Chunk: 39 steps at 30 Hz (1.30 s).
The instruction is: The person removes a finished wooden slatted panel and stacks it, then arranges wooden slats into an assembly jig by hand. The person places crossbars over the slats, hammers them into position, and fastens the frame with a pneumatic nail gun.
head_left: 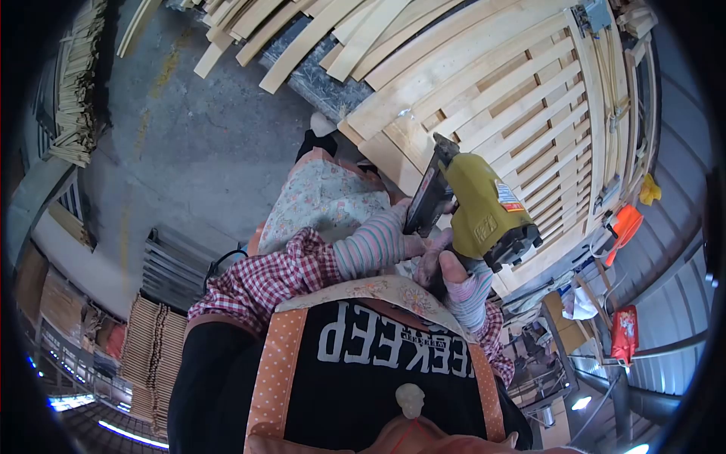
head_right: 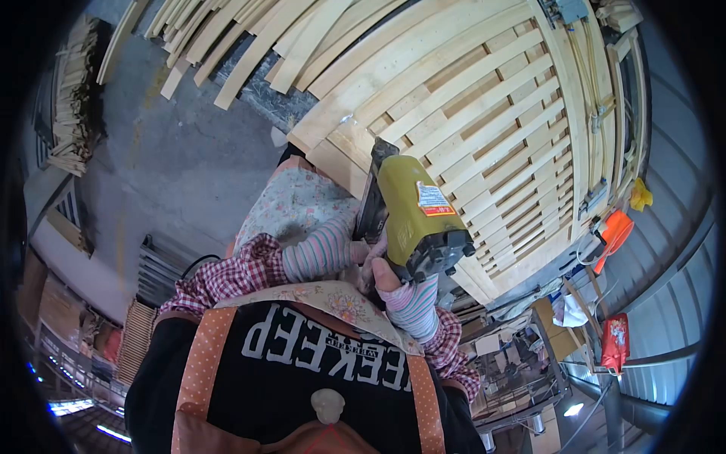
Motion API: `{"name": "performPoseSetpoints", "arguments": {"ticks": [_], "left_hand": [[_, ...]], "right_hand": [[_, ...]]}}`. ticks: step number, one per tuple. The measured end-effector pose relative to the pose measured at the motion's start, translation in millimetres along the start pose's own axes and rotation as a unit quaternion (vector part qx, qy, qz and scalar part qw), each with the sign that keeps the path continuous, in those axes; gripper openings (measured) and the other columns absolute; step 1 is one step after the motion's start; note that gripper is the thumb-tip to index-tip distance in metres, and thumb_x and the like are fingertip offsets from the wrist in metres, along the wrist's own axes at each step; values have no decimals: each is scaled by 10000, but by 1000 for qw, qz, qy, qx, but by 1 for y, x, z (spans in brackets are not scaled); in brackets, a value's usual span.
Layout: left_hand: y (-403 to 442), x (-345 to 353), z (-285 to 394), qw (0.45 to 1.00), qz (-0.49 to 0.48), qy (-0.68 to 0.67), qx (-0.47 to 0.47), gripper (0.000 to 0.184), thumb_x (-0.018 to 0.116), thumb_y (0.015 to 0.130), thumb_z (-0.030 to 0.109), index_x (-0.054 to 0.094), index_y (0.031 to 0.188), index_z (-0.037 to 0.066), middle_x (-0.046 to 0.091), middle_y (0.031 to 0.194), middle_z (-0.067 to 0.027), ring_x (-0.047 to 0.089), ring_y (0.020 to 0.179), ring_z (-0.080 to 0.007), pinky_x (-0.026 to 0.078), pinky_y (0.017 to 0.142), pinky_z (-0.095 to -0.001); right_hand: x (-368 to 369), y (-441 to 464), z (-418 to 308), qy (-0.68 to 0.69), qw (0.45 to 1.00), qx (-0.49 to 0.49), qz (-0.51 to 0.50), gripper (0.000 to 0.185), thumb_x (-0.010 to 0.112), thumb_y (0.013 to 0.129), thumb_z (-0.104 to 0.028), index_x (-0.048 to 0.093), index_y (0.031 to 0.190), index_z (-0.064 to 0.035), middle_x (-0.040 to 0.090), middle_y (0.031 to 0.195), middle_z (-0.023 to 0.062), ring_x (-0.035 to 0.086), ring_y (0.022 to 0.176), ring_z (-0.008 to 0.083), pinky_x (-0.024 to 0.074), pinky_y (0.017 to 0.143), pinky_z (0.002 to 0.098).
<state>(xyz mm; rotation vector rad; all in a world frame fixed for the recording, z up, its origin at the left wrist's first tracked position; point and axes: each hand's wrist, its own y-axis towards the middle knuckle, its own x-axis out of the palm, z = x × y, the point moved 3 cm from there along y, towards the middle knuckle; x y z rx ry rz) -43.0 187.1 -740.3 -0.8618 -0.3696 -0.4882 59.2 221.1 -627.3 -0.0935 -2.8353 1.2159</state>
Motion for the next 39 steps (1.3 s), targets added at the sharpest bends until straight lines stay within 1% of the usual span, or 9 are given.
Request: {"name": "performPoseSetpoints", "arguments": {"ticks": [11,15,20,21,26,31,35,37,39], "left_hand": [[6,-18,-14,997,33,35,57,466,628,742,169,502,1162,9,626,965,-147,587,839,-263,479,763,-345],[0,-22,3,998,27,56,25,462,635,745,140,503,1170,12,625,969,-129,581,831,-235,482,774,-329],[-13,-24,53,998,1,-8,-66,462,635,754,118,498,1180,3,622,978,-125,575,832,-206,484,771,-302],[-6,-17,50,999,-3,-36,-22,466,637,758,114,494,1186,-5,623,982,-125,576,836,-198,486,767,-293],[48,60,50,989,-62,17,131,490,666,757,156,491,1174,-32,621,993,-144,585,838,-192,502,717,-282],[107,206,33,972,-165,148,-74,507,675,759,176,471,1173,-33,604,919,-122,568,755,-159,489,635,-250],[139,297,25,943,-191,183,-201,427,661,783,173,472,1108,-31,575,810,-78,532,626,-130,450,526,-207],[172,328,11,938,-210,160,-223,441,674,788,235,483,1089,-26,567,747,-73,505,534,-135,439,470,-227],[212,353,-1,929,-226,199,-217,478,687,780,296,501,1079,-26,588,757,-88,530,555,-172,462,511,-259]], "right_hand": [[16,27,-5,-73,995,44,-43,204,558,818,-83,513,957,59,534,690,104,474,482,166,398,424,250],[32,26,-20,-43,998,36,10,268,555,817,-95,510,1027,65,533,670,100,469,469,160,390,421,237],[21,29,-23,-68,996,46,-38,414,559,823,-110,447,1185,58,523,644,88,460,455,149,390,416,233],[13,28,-29,-56,997,34,-37,414,559,823,-110,447,1185,58,523,644,88,460,455,149,390,416,233],[-65,-9,-61,83,996,-26,0,436,564,832,-124,436,1218,34,519,623,73,459,441,148,392,411,239],[-217,-66,-50,271,936,-139,175,282,567,844,-151,530,1060,27,519,607,69,466,432,153,395,405,251],[-330,-59,1,385,878,8,283,239,569,854,-174,549,1014,3,541,647,75,473,441,159,397,408,266],[-373,-51,-5,395,872,-14,291,247,570,855,-177,546,1024,2,545,659,77,472,443,159,398,410,270],[-406,-42,-12,406,864,-41,294,263,572,857,-183,540,1043,0,552,683,81,471,449,158,400,413,278]]}}
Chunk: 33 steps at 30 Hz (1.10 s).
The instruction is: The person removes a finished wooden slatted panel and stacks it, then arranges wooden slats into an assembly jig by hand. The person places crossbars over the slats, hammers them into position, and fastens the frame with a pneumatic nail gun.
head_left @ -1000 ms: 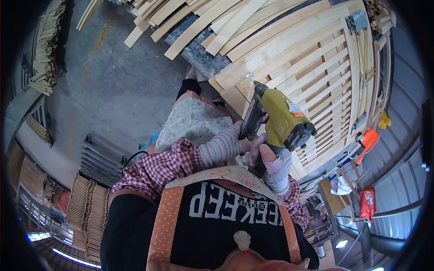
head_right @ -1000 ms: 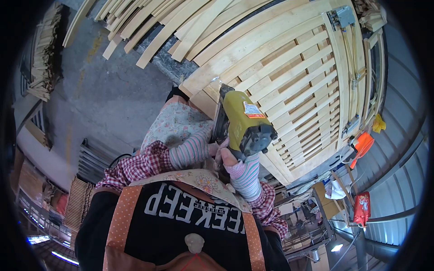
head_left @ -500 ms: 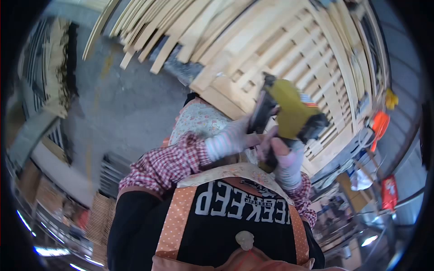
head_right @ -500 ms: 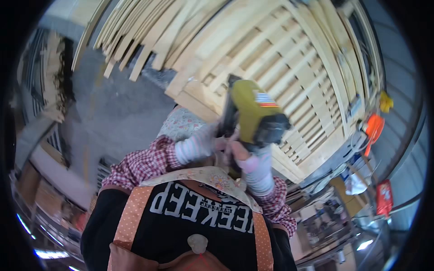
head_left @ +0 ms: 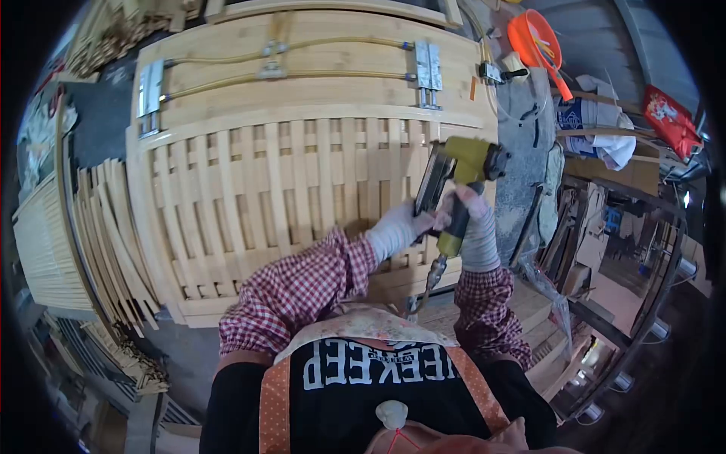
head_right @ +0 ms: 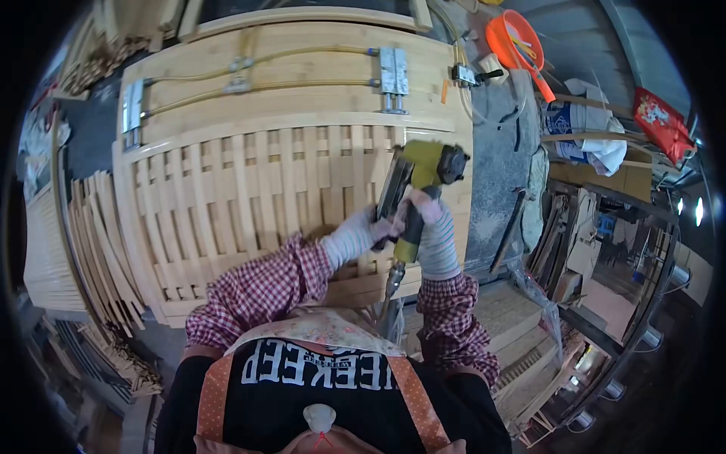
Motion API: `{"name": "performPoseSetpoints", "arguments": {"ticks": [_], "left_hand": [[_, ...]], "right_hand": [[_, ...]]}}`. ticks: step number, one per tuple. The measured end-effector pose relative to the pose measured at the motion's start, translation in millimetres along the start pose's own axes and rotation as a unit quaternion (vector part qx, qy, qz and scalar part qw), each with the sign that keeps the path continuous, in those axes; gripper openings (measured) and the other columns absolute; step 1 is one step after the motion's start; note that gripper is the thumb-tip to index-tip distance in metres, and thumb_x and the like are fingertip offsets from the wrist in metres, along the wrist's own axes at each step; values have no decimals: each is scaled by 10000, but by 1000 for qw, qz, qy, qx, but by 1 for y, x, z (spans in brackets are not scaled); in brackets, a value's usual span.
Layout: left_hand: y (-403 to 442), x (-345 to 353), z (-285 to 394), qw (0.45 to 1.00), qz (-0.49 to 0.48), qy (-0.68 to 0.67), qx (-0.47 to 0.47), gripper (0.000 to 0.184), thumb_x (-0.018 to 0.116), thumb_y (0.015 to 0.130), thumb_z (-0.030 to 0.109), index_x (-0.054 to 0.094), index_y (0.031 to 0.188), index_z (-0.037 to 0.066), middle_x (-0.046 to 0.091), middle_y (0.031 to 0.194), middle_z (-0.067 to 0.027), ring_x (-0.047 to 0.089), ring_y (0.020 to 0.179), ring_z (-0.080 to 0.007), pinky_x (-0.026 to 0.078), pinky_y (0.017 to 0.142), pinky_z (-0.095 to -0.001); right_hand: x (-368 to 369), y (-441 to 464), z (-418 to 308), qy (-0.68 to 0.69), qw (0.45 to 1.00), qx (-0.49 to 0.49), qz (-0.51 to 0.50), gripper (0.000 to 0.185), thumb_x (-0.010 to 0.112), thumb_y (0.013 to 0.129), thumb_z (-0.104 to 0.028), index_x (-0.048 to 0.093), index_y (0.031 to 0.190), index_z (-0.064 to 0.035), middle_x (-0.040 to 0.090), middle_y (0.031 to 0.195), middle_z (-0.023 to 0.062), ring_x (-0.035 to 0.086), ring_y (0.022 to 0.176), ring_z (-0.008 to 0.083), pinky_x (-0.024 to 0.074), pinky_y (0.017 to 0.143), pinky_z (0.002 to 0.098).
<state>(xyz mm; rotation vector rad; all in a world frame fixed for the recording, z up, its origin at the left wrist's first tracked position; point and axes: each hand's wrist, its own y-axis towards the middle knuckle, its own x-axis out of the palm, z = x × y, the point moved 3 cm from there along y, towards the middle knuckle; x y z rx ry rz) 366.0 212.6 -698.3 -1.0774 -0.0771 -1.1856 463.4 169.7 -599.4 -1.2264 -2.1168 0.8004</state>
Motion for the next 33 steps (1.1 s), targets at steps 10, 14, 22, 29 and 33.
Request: {"name": "performPoseSetpoints", "arguments": {"ticks": [10,14,22,29,33], "left_hand": [[57,1,40,980,25,191,46,542,697,753,455,576,977,-24,652,800,-115,604,632,-231,494,597,-328],[56,-1,34,979,42,191,64,545,700,747,462,583,968,-22,655,794,-112,609,636,-235,493,599,-328],[41,-2,42,979,51,195,26,511,703,754,431,583,973,-15,655,774,-101,614,637,-237,490,592,-317],[19,-15,39,970,96,221,29,474,696,769,403,581,969,-10,650,766,-94,610,630,-236,487,587,-316],[17,-25,45,974,96,200,45,459,682,788,386,574,990,-11,649,779,-101,606,641,-231,486,601,-316]], "right_hand": [[-14,55,-40,-11,999,-2,-33,264,587,849,-182,539,1020,13,561,719,91,472,453,157,409,417,295],[-15,54,-37,-34,999,8,-25,264,585,847,-176,535,1022,15,554,698,93,461,434,157,405,413,287],[-6,49,-36,-101,995,10,-10,228,571,844,-162,542,967,28,536,648,96,441,401,157,400,403,272],[4,44,-24,-94,994,12,-58,220,619,816,-190,554,844,18,555,630,112,505,441,190,429,428,272],[17,47,-23,-101,994,8,-52,209,612,819,-181,557,835,20,552,619,105,504,438,191,436,433,272]]}}
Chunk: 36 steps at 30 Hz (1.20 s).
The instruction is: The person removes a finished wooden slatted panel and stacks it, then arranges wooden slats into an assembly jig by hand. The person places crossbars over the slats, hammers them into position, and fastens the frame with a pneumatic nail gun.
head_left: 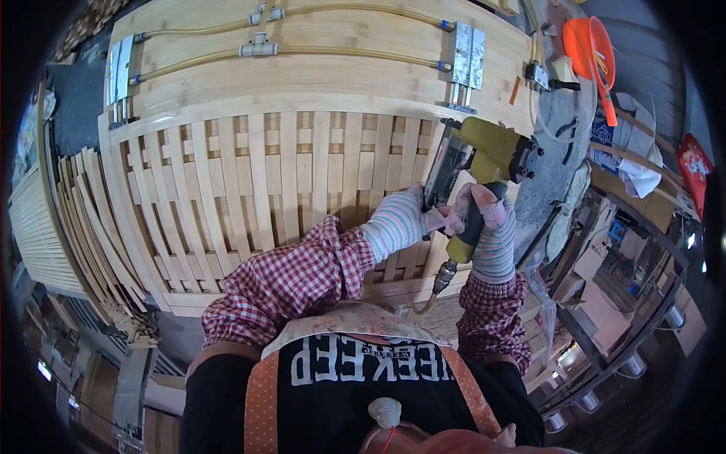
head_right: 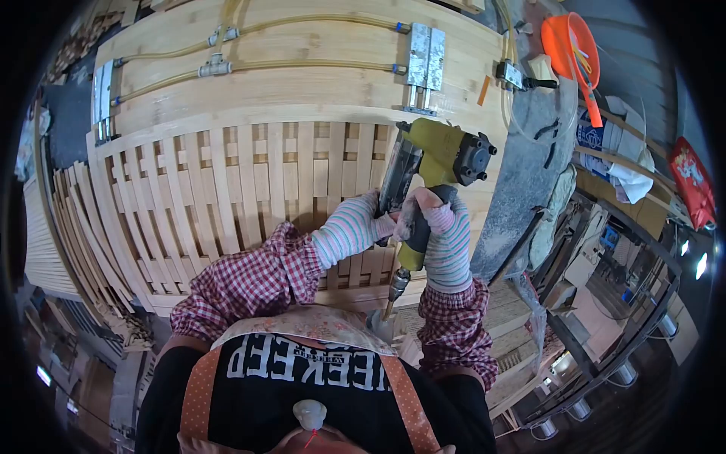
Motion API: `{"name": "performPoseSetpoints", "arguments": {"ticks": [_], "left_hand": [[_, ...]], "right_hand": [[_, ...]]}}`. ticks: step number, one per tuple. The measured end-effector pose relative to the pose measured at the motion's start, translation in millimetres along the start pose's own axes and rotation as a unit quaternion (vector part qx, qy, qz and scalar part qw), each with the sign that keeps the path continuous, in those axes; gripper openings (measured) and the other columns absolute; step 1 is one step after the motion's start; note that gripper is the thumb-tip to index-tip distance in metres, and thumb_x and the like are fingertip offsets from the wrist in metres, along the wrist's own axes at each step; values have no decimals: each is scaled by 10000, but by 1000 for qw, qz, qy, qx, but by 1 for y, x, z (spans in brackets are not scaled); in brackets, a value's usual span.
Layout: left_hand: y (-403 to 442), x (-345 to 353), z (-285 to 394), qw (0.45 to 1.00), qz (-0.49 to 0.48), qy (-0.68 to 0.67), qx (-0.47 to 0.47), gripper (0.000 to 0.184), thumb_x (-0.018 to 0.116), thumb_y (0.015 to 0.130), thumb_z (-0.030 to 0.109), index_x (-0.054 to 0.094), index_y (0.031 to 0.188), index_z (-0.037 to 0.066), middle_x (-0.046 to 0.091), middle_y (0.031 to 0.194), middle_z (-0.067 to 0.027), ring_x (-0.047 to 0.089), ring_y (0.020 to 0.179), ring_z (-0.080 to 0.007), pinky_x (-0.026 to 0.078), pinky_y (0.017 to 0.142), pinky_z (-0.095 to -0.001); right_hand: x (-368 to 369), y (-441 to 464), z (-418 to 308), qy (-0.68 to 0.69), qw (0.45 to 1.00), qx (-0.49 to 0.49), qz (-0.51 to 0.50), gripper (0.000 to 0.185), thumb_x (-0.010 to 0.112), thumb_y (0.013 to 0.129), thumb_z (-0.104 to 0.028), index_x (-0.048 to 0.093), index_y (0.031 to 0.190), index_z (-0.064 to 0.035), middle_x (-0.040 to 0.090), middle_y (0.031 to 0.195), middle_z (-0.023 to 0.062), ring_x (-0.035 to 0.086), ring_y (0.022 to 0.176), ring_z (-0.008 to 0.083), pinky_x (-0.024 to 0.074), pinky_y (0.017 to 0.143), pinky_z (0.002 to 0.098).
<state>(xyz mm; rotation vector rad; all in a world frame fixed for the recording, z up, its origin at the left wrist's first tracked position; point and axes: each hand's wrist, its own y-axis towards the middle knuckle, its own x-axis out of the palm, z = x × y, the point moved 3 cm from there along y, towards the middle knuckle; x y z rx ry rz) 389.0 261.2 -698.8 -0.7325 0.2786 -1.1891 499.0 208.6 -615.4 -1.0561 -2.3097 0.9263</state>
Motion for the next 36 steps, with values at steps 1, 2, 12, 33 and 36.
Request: {"name": "performPoseSetpoints", "arguments": {"ticks": [1,2,12,33,36], "left_hand": [[1,1,-1,1000,-1,1,2,449,671,802,370,568,1013,-12,650,790,-104,601,646,-222,485,609,-314],[1,2,-2,1000,-4,1,4,440,661,816,355,563,1036,-13,651,802,-107,595,652,-212,483,617,-311],[-9,-6,2,999,22,-9,22,476,689,785,392,573,1020,-6,649,799,-109,605,654,-224,488,615,-319],[-39,-37,-23,994,95,-53,32,530,662,794,442,549,1052,-7,639,748,-99,599,584,-222,480,554,-315],[-40,-38,-24,994,96,-37,27,538,658,795,448,547,1055,-10,639,747,-99,600,584,-224,482,555,-317]], "right_hand": [[3,-2,-2,-8,1000,-4,7,204,609,820,-178,558,832,20,551,616,102,505,438,191,439,435,272],[4,-4,-3,-15,1000,-8,15,199,606,821,-174,559,830,19,550,613,100,506,438,191,442,437,271],[10,-2,-3,-4,999,-8,-40,211,587,825,-181,558,844,27,544,612,98,500,429,185,439,423,271],[56,-1,14,-3,998,18,-64,215,594,819,-150,554,912,39,563,624,110,506,427,192,448,439,278],[59,-1,14,3,996,15,-85,220,594,821,-146,549,925,42,563,623,112,504,422,193,450,436,284]]}}
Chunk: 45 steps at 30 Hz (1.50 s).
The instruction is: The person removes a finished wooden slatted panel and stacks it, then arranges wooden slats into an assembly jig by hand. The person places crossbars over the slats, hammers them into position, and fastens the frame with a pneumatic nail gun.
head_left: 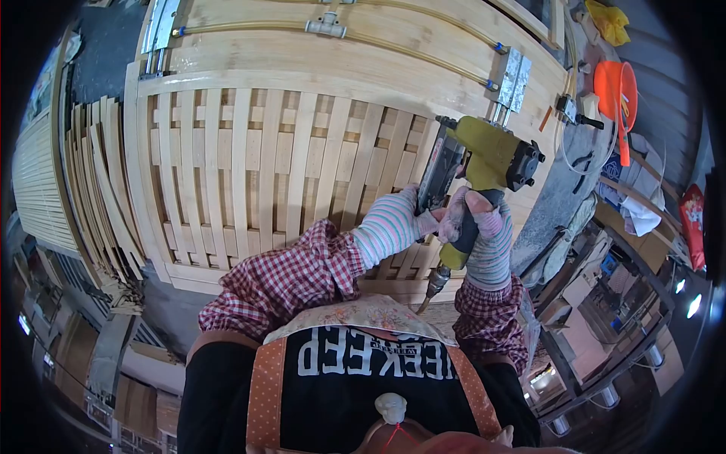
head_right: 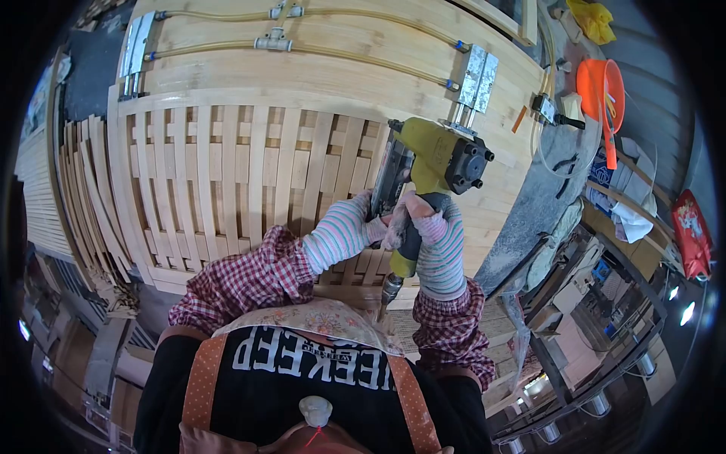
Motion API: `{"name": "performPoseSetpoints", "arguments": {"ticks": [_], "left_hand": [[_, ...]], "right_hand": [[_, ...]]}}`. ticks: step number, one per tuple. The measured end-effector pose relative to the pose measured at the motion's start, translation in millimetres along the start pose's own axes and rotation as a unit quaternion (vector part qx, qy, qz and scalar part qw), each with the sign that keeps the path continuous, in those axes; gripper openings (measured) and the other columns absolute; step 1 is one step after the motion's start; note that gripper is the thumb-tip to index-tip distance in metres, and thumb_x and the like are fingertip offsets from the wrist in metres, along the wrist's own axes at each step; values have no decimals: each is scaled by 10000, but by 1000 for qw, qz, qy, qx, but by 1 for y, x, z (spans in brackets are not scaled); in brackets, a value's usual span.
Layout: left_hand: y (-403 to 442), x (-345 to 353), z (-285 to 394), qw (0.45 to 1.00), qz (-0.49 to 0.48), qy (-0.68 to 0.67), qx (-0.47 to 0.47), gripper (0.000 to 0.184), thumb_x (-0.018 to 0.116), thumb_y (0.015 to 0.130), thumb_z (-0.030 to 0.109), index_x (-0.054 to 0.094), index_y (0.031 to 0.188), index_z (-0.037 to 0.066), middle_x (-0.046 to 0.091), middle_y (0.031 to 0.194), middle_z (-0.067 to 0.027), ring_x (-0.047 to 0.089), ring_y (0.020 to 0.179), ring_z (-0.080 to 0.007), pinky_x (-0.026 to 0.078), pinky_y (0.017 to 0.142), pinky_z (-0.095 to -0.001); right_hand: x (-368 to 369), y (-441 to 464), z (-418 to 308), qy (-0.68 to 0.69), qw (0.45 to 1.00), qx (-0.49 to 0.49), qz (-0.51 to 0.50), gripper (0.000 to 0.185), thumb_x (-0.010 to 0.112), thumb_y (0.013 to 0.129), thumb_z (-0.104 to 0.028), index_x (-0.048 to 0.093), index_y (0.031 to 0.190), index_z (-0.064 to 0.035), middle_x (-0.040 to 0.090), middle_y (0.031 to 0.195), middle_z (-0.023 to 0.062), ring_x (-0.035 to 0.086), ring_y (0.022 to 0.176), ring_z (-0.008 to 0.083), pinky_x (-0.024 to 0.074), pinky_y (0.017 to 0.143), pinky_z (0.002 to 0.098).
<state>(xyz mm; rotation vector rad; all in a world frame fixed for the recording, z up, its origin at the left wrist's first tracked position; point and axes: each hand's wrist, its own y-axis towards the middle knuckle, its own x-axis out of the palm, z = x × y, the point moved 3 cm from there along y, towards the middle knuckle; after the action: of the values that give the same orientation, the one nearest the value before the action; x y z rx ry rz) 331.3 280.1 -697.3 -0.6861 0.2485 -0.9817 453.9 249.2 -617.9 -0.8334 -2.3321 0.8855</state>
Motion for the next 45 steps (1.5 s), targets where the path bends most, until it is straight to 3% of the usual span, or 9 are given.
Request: {"name": "performPoseSetpoints", "arguments": {"ticks": [12,18,28,33,37,45], "left_hand": [[-6,-19,-16,999,30,-31,21,578,656,790,480,542,1049,-24,639,749,-110,606,593,-240,492,574,-327],[-24,-44,-6,999,43,-5,-14,576,652,794,489,540,1029,-25,635,739,-119,611,598,-238,491,564,-327],[-40,-70,-12,993,90,-62,35,592,641,796,517,540,1014,-24,622,711,-107,605,575,-230,484,528,-328],[-40,-77,-19,996,55,-60,-19,520,676,808,394,542,1087,-23,643,788,-120,573,628,-198,471,602,-307],[-50,-92,-16,993,104,-58,21,609,640,793,536,541,1008,-25,620,705,-99,599,568,-229,484,537,-330],[-47,-99,-33,991,121,-51,13,591,643,788,523,548,987,-24,615,701,-110,592,566,-248,481,538,-336]], "right_hand": [[29,7,5,-23,999,7,-27,220,593,828,-128,541,959,42,563,623,119,504,414,199,433,397,294],[56,4,6,-13,998,10,-66,202,586,831,-115,546,952,42,569,628,118,506,414,198,434,401,290],[87,7,11,-81,993,41,-80,193,597,820,-121,565,931,33,587,653,117,518,432,194,428,398,288],[94,9,18,-79,994,56,-40,174,583,819,-118,577,906,32,591,651,115,522,444,189,427,404,277],[112,8,16,-103,993,15,-59,184,566,826,-134,582,887,39,590,640,114,521,448,185,423,418,258],[129,16,22,-141,985,54,-89,198,566,818,-163,578,862,29,582,620,103,512,441,180,410,436,241]]}}
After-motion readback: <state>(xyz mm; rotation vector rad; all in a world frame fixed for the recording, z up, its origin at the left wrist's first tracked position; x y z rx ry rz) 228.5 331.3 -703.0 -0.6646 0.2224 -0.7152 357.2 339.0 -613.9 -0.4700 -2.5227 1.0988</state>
